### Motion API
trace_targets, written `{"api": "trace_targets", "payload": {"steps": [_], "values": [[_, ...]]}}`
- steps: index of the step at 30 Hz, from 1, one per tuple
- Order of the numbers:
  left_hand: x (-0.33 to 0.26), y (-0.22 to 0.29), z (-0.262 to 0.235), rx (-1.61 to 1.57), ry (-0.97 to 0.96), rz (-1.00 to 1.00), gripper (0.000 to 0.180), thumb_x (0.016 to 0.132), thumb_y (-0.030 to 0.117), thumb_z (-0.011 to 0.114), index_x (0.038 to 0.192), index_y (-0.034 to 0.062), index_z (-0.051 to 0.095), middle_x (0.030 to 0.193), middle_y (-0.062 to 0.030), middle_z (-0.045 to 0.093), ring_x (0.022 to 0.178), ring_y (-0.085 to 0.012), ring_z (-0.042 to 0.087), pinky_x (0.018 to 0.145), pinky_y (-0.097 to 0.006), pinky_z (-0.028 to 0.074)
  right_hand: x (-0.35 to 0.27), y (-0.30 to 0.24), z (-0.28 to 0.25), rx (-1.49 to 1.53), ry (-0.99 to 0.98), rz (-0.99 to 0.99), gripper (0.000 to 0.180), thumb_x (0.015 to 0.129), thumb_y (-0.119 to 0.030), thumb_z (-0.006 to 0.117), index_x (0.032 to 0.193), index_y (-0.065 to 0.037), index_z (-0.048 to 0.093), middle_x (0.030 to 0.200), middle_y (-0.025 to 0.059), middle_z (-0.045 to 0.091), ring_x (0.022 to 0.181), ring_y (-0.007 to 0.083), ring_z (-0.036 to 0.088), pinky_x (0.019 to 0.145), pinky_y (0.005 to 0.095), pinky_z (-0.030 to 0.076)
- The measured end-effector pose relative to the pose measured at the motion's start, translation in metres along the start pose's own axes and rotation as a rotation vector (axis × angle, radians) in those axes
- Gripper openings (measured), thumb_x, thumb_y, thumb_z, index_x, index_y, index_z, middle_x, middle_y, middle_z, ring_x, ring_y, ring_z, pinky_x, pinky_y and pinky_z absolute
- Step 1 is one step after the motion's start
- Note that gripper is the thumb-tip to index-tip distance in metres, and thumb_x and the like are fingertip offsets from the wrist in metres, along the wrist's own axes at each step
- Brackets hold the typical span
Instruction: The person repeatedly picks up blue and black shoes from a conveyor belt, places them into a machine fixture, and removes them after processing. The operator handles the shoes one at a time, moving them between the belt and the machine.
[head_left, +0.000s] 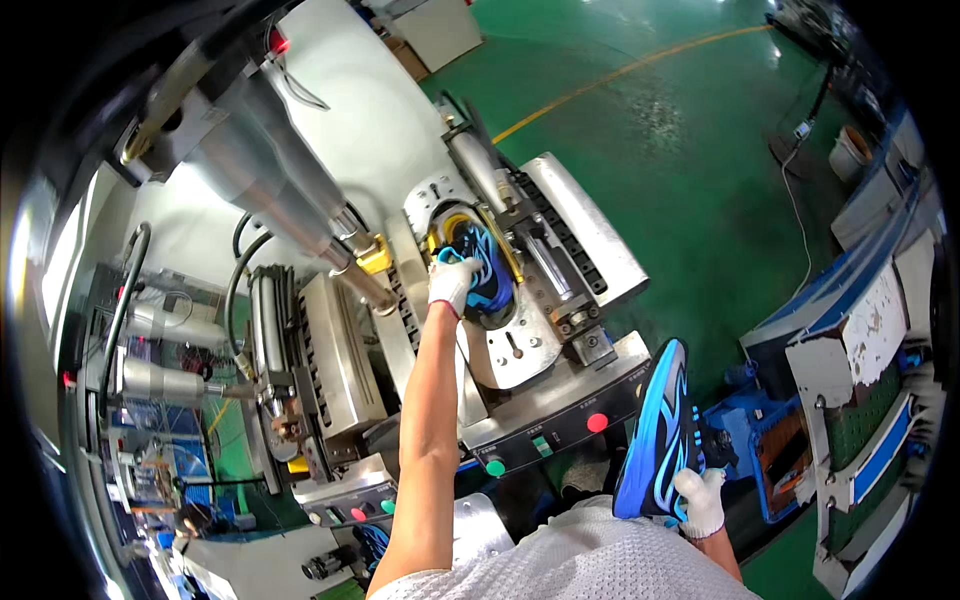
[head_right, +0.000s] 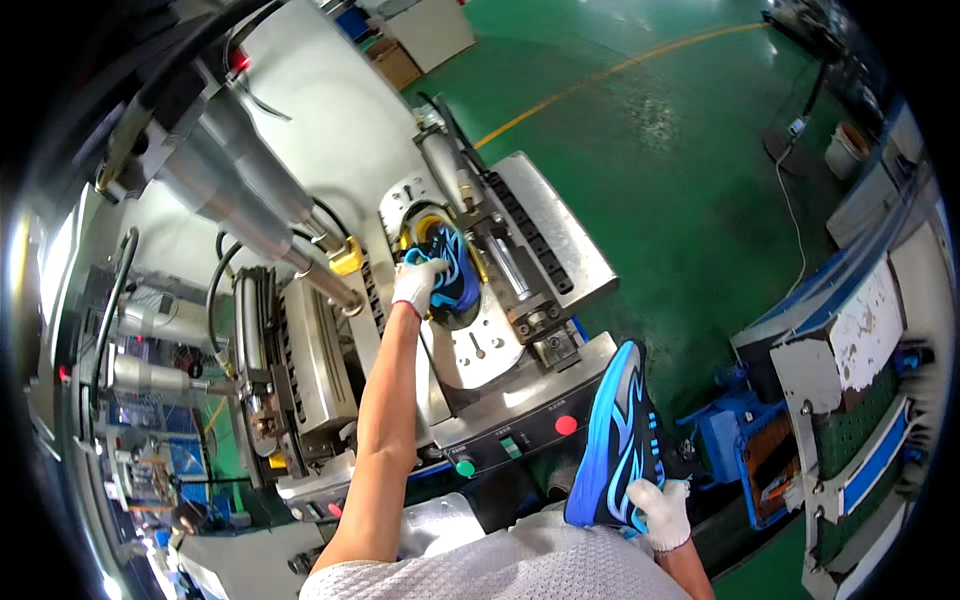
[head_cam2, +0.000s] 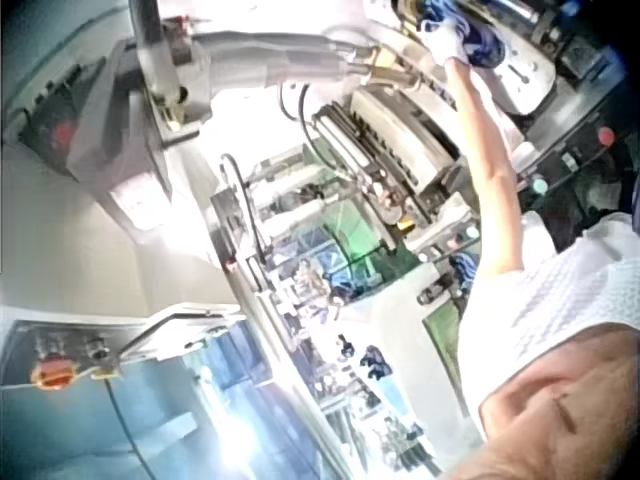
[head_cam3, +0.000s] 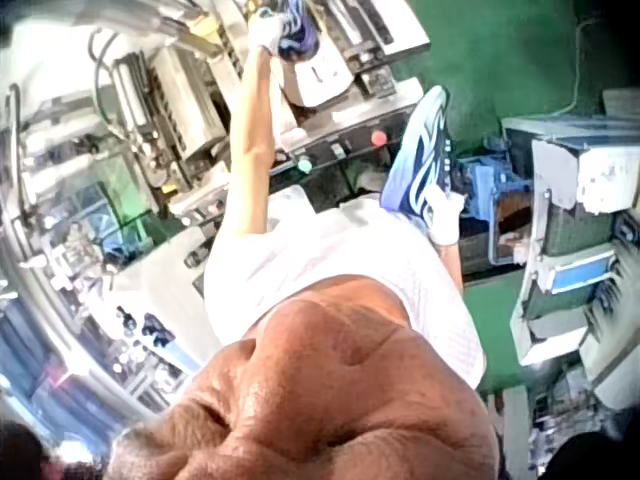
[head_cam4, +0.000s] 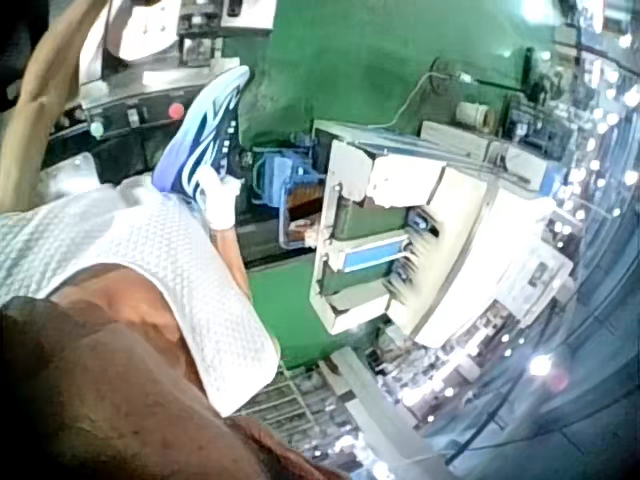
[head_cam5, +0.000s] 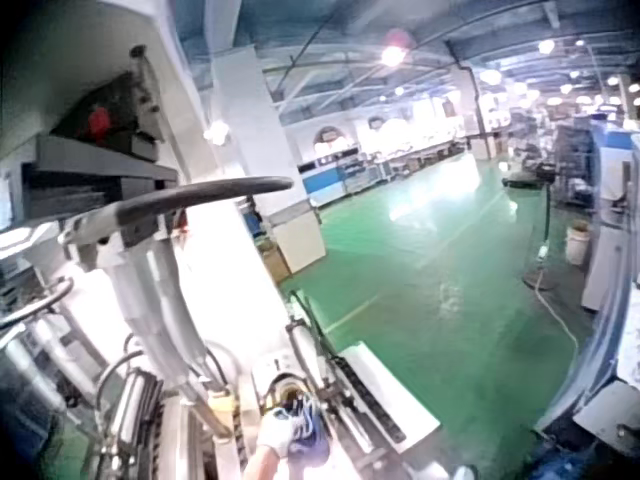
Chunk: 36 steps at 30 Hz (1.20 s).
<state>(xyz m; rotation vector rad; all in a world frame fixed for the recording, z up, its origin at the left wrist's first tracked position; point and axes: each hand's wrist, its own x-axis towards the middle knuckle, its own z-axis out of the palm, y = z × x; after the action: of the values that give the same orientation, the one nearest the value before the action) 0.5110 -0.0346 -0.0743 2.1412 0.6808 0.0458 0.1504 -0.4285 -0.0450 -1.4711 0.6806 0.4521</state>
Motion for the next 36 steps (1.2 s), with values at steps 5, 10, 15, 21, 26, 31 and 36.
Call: {"api": "trace_targets", "payload": {"steps": [5, 10, 15, 21, 26, 31, 36], "values": [[-0.092, -0.001, -0.087, -0.222, -0.12, 0.189, 0.048, 0.081, 0.023, 0.077, 0.123, 0.0024, 0.067, 0.101, -0.0082, 0.073, 0.088, -0.0166, 0.068, 0.081, -0.033, 0.054, 0.027, -0.044, 0.041, -0.191, -0.042, -0.435, 0.027, 0.085, -0.026, 0.076, 0.088, 0.0, 0.07, 0.076, -0.0023, 0.062, 0.064, 0.0083, 0.053, 0.059, 0.0299, 0.043], [-0.226, -0.057, -0.152, -0.407, -0.166, 0.18, 0.054, 0.08, 0.018, 0.079, 0.129, 0.0035, 0.065, 0.105, -0.006, 0.073, 0.09, -0.0142, 0.066, 0.084, -0.033, 0.054, 0.072, -0.167, 0.144, -0.225, -0.278, -0.621, 0.03, 0.09, -0.018, 0.074, 0.117, -0.005, 0.071, 0.1, 0.0039, 0.073, 0.084, 0.0122, 0.067, 0.078, 0.0326, 0.056], [-0.356, -0.15, -0.192, -0.256, -0.248, -0.153, 0.054, 0.077, 0.022, 0.083, 0.125, 0.0028, 0.066, 0.102, -0.0081, 0.073, 0.088, -0.0191, 0.067, 0.082, -0.037, 0.055, 0.246, -0.237, 0.295, -0.704, -0.392, -0.726, 0.045, 0.078, -0.035, 0.078, 0.111, -0.004, 0.072, 0.103, 0.0176, 0.073, 0.088, 0.0267, 0.072, 0.083, 0.0394, 0.058], [-0.498, -0.295, -0.158, 0.079, 0.023, -0.824, 0.098, 0.07, 0.045, 0.085, 0.143, -0.0075, 0.046, 0.13, -0.0274, 0.061, 0.121, -0.0375, 0.06, 0.104, -0.044, 0.046, 0.349, -0.174, 0.399, -1.24, 0.096, -0.918, 0.039, 0.079, -0.031, 0.062, 0.105, -0.004, 0.073, 0.124, 0.0231, 0.067, 0.115, 0.0378, 0.065, 0.096, 0.0436, 0.052], [-0.544, -0.398, -0.093, 0.081, 0.502, -1.077, 0.098, 0.079, 0.043, 0.079, 0.148, -0.0084, 0.032, 0.141, -0.03, 0.053, 0.129, -0.0417, 0.054, 0.109, -0.044, 0.042, 0.288, -0.198, 0.401, -1.308, -0.048, -0.88, 0.052, 0.077, -0.043, 0.065, 0.103, 0.002, 0.072, 0.114, 0.0258, 0.07, 0.109, 0.0403, 0.067, 0.093, 0.0452, 0.052], [-0.526, -0.485, -0.02, -0.155, 0.657, -1.0, 0.079, 0.075, 0.027, 0.083, 0.139, 0.0018, 0.044, 0.124, -0.0231, 0.064, 0.113, -0.0391, 0.064, 0.099, -0.044, 0.048, 0.3, -0.187, 0.373, -1.109, -0.317, -0.888, 0.066, 0.087, -0.047, 0.072, 0.123, 0.008, 0.064, 0.118, 0.0207, 0.071, 0.11, 0.0289, 0.067, 0.095, 0.038, 0.05], [-0.521, -0.441, -0.037, -0.278, 0.874, -0.934, 0.074, 0.073, 0.031, 0.084, 0.133, 0.0047, 0.05, 0.124, -0.022, 0.063, 0.112, -0.0397, 0.063, 0.096, -0.046, 0.05, 0.073, -0.044, 0.331, -0.95, -0.35, -1.616, 0.081, 0.095, -0.026, 0.069, 0.157, 0.004, 0.026, 0.159, 0.0274, 0.035, 0.146, 0.0361, 0.04, 0.118, 0.0424, 0.036]]}}
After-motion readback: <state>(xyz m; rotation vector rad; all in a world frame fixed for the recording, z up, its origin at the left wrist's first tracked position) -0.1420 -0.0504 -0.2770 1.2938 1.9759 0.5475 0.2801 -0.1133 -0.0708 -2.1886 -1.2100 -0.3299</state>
